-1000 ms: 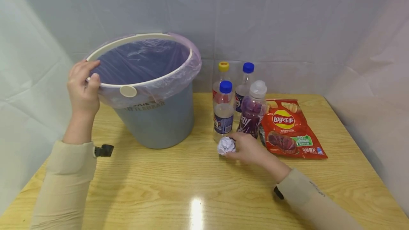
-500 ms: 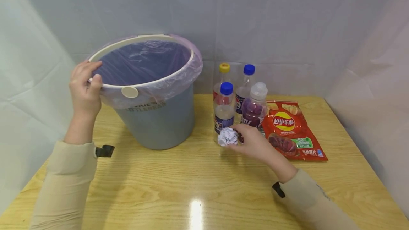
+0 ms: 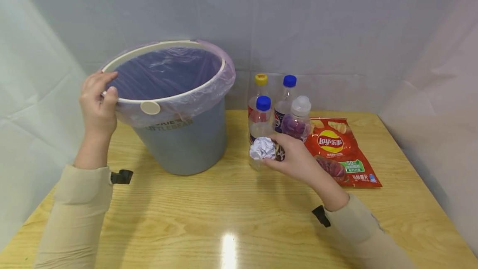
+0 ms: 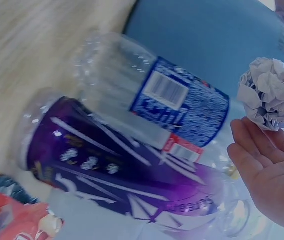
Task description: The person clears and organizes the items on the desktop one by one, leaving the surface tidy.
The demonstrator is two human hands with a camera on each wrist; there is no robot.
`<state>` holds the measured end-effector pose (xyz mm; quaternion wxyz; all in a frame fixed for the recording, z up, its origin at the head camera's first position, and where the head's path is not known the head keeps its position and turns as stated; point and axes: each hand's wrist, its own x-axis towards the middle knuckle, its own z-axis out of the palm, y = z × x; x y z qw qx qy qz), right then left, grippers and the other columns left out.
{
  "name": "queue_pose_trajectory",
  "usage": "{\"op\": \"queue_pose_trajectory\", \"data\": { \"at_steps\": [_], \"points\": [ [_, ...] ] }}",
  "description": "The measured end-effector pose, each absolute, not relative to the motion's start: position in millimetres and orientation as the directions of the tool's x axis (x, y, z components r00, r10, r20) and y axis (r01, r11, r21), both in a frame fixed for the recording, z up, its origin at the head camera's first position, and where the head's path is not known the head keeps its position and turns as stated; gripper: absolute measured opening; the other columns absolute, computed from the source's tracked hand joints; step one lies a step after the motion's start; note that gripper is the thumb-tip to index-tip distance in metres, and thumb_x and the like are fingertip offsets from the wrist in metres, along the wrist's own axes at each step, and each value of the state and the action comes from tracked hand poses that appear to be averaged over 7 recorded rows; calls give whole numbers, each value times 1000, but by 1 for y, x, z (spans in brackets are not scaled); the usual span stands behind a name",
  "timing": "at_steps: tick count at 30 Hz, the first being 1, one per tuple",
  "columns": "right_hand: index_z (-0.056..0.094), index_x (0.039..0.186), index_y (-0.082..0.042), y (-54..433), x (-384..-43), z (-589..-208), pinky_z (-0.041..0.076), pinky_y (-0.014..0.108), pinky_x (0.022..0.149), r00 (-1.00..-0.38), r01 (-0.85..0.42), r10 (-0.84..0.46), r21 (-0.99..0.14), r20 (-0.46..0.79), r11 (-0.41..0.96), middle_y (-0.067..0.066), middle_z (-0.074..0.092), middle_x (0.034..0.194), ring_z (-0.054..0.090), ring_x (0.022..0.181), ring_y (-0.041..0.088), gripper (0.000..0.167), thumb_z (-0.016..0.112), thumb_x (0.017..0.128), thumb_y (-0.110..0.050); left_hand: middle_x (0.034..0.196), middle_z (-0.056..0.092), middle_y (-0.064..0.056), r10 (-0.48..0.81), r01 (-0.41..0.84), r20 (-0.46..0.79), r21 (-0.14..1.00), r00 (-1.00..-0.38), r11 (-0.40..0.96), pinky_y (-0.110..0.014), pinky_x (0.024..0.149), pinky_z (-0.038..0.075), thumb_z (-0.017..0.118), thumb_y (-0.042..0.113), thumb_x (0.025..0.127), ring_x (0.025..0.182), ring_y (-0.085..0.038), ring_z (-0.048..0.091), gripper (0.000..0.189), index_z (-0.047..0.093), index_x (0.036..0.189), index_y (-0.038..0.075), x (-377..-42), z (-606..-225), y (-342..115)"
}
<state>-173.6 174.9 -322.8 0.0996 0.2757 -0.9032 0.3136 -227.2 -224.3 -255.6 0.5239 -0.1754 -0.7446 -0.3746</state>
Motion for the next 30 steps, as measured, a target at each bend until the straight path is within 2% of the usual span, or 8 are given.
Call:
{"op": "queue_pose_trajectory", "data": {
  "at_steps": [4,12,23,30],
  "points": [
    [55,111,1,172,-174,-315,48,40,71,-807,-590,-437,-517,397,621,11,59,102,55,87,21,50,75,69,-17,94,60,-26,-133,653,912,374,-388,658,-32,100,26,42,61,76,106,-38,46,77,62,95,-10,-228,-256,-224],
    [55,110,2,163,-172,-295,46,40,77,-784,-620,-441,-502,437,603,12,60,103,54,90,21,51,76,67,-17,94,60,-26,-129,656,914,369,-384,658,-32,100,26,41,64,75,104,-38,47,80,62,94,-11,-228,-255,-224],
    [55,111,3,153,-171,-279,50,36,71,-751,-657,-415,-517,513,549,12,60,102,57,87,20,50,75,67,-12,94,60,-26,-135,657,913,373,-385,655,-32,100,26,42,62,75,105,-38,47,78,62,94,-10,-228,-256,-224],
    [54,112,4,144,-173,-265,50,34,73,-737,-673,-396,-542,547,504,11,59,100,57,87,19,50,74,69,-10,93,60,-26,-134,659,915,370,-380,656,-32,100,26,41,63,75,104,-39,47,79,62,94,-10,-229,-256,-224]
  ]
}}
